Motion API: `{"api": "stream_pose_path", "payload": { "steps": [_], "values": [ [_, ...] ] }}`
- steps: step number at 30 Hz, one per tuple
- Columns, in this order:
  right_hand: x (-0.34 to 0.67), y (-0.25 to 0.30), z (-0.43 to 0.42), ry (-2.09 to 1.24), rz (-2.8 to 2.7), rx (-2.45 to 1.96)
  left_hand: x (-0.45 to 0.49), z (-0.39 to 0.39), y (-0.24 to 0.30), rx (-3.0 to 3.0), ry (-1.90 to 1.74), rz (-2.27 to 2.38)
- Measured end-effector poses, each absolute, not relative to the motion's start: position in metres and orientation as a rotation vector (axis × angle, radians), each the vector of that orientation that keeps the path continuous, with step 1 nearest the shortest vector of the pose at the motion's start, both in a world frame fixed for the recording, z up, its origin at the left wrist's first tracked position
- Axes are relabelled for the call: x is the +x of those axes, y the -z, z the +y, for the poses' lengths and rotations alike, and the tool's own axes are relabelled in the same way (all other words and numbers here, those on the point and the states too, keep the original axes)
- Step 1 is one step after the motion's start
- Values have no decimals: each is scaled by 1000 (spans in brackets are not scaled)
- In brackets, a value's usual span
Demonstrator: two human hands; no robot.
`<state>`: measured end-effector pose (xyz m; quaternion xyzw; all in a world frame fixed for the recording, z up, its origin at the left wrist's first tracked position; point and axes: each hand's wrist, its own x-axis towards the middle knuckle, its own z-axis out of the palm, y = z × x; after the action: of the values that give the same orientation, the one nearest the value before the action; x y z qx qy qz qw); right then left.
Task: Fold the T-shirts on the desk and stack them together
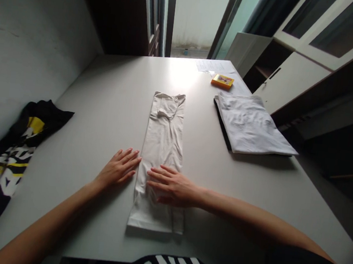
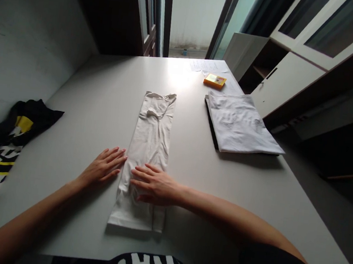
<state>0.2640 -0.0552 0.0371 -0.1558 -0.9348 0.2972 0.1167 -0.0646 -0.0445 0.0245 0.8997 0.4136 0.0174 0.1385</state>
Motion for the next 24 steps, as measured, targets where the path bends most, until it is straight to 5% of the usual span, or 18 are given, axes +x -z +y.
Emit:
{"api": "stream_pose_path", "payload": {
  "steps": [10,16,24],
  "values": [
    [236,-49,-96,-796,-2715,126,-30,-11,-22,2613,36,1119],
    [267,-44,-47,-706,-2623,-606,-14,-15,-32,2594,-185,1226],
    [301,-23,42,-725,-2431,-910,29,-65,-48,2677,-128,803]
  ]
}}
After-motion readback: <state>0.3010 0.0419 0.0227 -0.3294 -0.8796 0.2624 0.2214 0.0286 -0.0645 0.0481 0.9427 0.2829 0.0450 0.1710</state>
